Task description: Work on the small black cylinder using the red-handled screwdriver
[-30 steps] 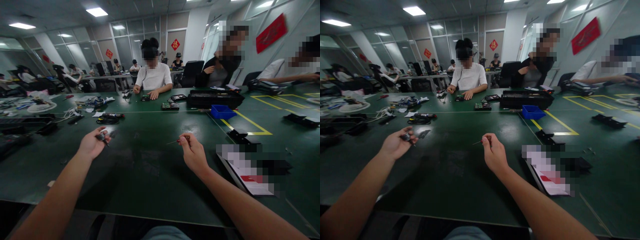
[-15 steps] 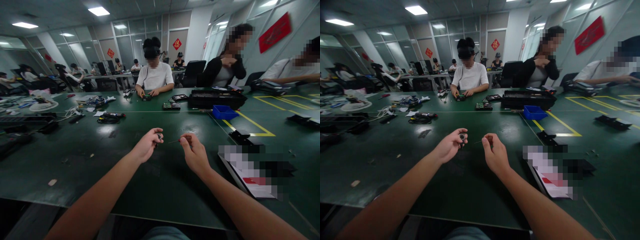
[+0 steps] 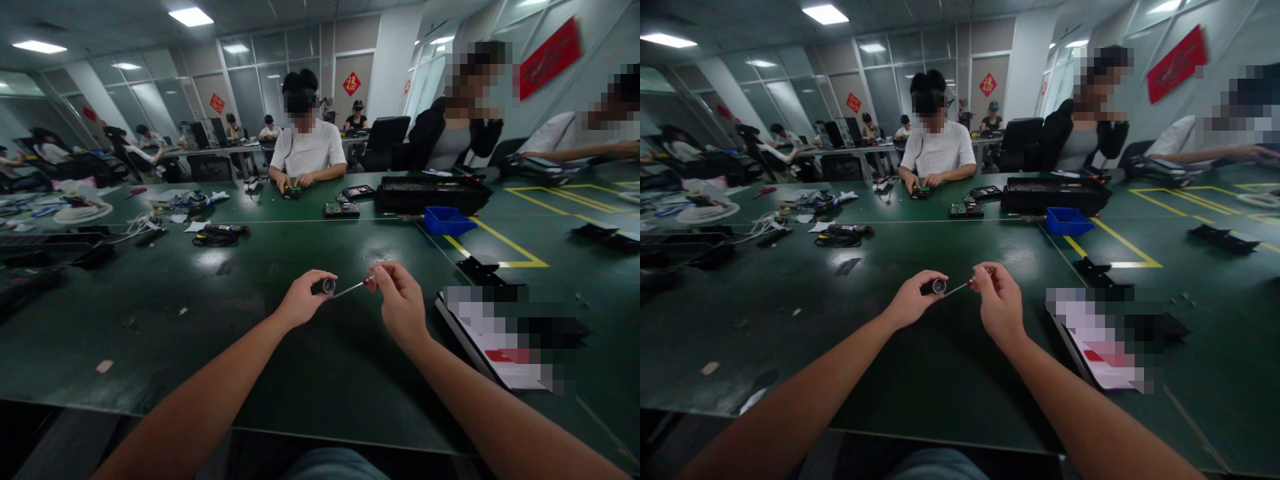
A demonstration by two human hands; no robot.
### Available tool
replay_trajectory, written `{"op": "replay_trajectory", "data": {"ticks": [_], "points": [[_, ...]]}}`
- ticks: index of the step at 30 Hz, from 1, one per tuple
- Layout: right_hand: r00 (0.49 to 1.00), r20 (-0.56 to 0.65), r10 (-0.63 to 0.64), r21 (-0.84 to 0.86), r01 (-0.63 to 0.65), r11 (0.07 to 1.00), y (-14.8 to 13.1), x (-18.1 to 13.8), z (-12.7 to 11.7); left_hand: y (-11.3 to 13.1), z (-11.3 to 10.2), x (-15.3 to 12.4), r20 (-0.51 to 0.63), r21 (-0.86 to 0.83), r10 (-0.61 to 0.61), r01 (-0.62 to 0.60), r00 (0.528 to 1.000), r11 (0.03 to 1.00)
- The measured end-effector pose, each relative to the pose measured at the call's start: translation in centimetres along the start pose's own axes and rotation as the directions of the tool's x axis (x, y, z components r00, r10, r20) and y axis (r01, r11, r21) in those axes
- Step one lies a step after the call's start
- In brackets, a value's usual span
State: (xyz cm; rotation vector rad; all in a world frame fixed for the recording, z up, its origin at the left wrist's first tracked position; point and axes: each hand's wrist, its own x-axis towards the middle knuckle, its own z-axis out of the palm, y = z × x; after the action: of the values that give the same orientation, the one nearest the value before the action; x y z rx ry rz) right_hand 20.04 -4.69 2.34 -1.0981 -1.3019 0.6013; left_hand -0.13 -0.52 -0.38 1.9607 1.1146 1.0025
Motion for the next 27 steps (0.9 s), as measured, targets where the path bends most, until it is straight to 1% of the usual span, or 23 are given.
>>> {"op": "replay_trajectory", "data": {"ticks": [2, 4, 7, 10, 17, 19, 21, 23, 27], "points": [[1.000, -0.020, 0.001, 0.046, 0.000, 0.999, 0.2, 0.0, 0.1, 0.0, 0.0, 0.0, -0.011, -0.005, -0.040, 0.040, 0.999, 0.999], [1.000, -0.009, 0.004, 0.026, -0.004, 1.000, 0.4, -0.1, 0.1, 0.1, 0.0, 0.0, -0.018, -0.002, -0.054, 0.054, 0.998, 0.999], [1.000, 0.021, -0.010, -0.054, 0.011, 0.999, 0.7, -0.2, 0.2, 0.3, -0.1, -0.1, -0.015, 0.016, -0.034, 0.035, 0.999, 0.999], [0.999, 0.022, -0.037, -0.127, 0.039, 0.991, 0.9, -0.3, 0.1, 0.3, -0.2, -0.1, -0.006, 0.027, -0.023, 0.023, 1.000, 0.999], [0.997, 0.053, -0.057, -0.146, 0.064, 0.987, 0.6, -0.2, -0.1, 0.3, -0.2, -0.1, -0.008, 0.026, -0.011, 0.011, 1.000, 1.000], [0.996, 0.049, -0.071, -0.212, 0.080, 0.974, 0.4, -0.1, -0.2, 0.3, -0.2, 0.0, -0.013, 0.026, -0.014, 0.015, 1.000, 1.000], [0.996, 0.038, -0.083, -0.332, 0.091, 0.939, 0.1, 0.0, -0.3, 0.3, -0.3, 0.0, -0.018, 0.033, -0.011, 0.011, 1.000, 0.999], [0.994, 0.023, -0.107, -0.398, 0.107, 0.911, -0.1, 0.1, -0.3, 0.2, -0.3, 0.0, -0.022, 0.046, -0.005, 0.006, 1.000, 0.999], [0.990, 0.046, -0.133, -0.423, 0.140, 0.895, -0.3, 0.1, -0.3, -0.2, -0.2, 0.1, -0.022, 0.081, 0.013, -0.012, 1.000, 0.997]]}}
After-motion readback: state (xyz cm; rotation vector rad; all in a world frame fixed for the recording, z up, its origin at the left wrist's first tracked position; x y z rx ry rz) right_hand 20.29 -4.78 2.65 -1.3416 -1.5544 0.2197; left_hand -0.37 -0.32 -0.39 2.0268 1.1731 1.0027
